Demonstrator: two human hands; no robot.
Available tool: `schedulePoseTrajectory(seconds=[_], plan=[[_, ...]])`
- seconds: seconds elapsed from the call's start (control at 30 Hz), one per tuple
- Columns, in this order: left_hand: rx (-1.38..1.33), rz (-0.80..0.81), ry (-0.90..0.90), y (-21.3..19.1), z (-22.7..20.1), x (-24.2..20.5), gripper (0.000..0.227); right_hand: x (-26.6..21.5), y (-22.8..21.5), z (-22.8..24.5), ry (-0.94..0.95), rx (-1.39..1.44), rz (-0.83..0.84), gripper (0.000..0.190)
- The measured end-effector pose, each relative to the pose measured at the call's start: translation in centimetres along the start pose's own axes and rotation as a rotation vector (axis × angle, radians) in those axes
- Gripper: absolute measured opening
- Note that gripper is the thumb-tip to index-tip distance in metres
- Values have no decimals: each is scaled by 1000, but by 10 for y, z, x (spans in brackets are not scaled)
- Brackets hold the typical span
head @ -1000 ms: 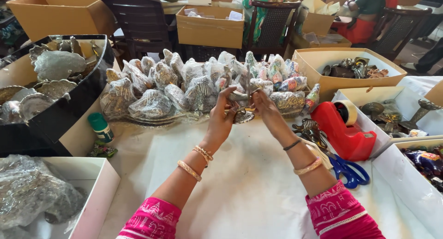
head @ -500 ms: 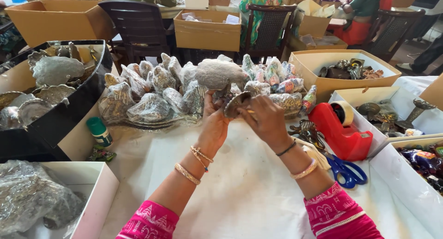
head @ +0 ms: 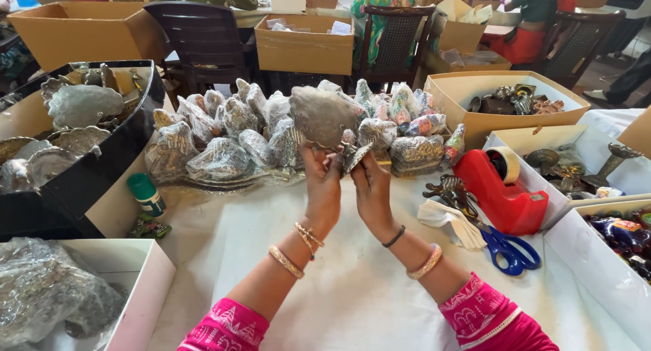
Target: The person wraps small, metallic, animal-shaped figurines in bubble wrap. They pick up a figurine, place it on a sheet of bubble wrap, fold the wrap around it, and secure it with tape. The wrapped items are then placed into a white box.
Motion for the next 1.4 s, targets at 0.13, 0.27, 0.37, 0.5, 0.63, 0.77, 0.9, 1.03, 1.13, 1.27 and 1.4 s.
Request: schedulePoseTrajectory(seconds=[0.13, 0.27, 0.37, 0.5, 0.63, 0.77, 0.9, 1.03, 1.13, 1.27, 1.4], plan=[[173, 83, 142, -16, -25, 19, 56, 15, -39, -63, 302, 0, 76, 16], [725, 211, 349, -1, -43, 11, 56, -4, -40, -91, 763, -154, 864, 19], [813, 275, 444, 19, -46, -9, 56, 6, -88, -99, 959, 44, 636, 33], [1054, 270, 494, 35, -52, -37, 65, 12, -98, -98, 985, 357, 549, 55], [1166, 222, 437, 31, -48, -36, 62, 4, -75, -92, 981, 408, 612, 58], [1250, 283, 450, 33, -36, -35, 66, 12, -75, -96, 988, 285, 435, 56], [1065, 257, 489, 19, -32, -19, 60, 13, -90, -118, 992, 377, 237, 46], [771, 335, 130, -24, 28, 14, 45, -4, -92, -153, 1025, 487, 183, 43], [412, 463, -630, -51, 104, 0, 44, -12, -76, -159, 1018, 605, 243, 41], [-21, 486, -772, -45, 100, -16, 33, -26, -52, -149, 1086, 601, 331, 45], [95, 483, -686, -53, 126, -12, 20, -21, -40, -94, 1120, 259, 578, 57]])
Point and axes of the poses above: each hand's wrist, its own x-axis towards the middle knuckle, its own y-axis out of the palm, z = x × y, the point moved 10 cm from there along x, towards the middle knuckle, and after that the axes turned 13 degrees about x, right-handed, at the moved point
